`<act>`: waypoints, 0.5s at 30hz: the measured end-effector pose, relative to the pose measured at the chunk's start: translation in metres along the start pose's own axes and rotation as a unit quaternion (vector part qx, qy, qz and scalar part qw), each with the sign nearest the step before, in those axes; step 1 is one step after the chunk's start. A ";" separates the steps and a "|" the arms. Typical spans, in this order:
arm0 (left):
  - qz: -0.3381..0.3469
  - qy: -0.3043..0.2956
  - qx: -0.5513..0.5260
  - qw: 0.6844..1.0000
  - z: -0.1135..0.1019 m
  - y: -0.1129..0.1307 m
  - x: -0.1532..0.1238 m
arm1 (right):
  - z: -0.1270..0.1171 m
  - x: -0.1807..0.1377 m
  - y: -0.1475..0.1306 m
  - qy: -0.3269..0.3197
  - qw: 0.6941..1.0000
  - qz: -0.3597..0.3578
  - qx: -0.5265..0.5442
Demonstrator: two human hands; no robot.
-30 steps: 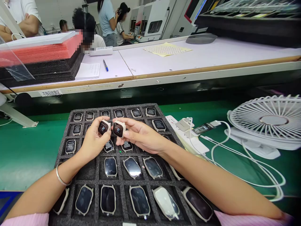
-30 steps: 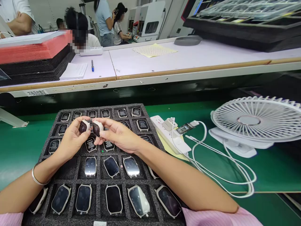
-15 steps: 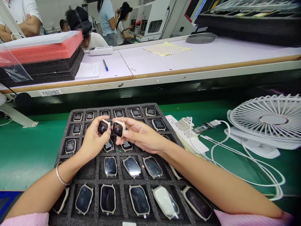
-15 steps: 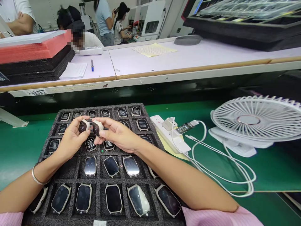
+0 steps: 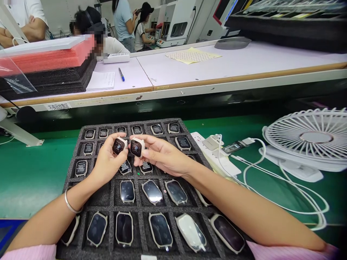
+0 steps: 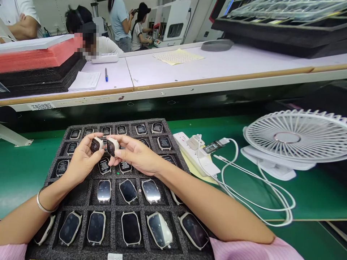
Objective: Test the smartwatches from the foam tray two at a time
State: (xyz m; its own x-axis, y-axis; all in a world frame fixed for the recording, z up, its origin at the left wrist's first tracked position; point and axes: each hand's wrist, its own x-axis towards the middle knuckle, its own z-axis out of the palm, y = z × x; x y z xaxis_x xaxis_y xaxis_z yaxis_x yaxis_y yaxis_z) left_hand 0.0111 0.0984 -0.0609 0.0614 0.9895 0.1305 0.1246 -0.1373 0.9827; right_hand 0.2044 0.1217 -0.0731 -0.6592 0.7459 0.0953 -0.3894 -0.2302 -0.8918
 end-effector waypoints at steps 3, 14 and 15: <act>-0.003 0.001 0.004 1.000 0.000 0.000 0.000 | 0.000 0.000 0.000 0.001 1.000 0.000 0.001; -0.007 0.009 0.001 1.000 0.000 0.002 0.000 | 0.001 0.000 -0.001 0.000 1.000 -0.001 0.002; -0.011 0.007 0.005 1.000 -0.001 0.002 0.000 | 0.001 0.000 -0.001 -0.003 1.000 -0.001 0.002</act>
State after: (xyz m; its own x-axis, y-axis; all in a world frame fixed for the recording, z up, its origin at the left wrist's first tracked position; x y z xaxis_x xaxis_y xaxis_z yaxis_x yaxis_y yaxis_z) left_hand 0.0106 0.0980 -0.0591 0.0454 0.9927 0.1115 0.1348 -0.1166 0.9840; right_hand 0.2041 0.1217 -0.0723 -0.6616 0.7431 0.1004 -0.3941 -0.2307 -0.8896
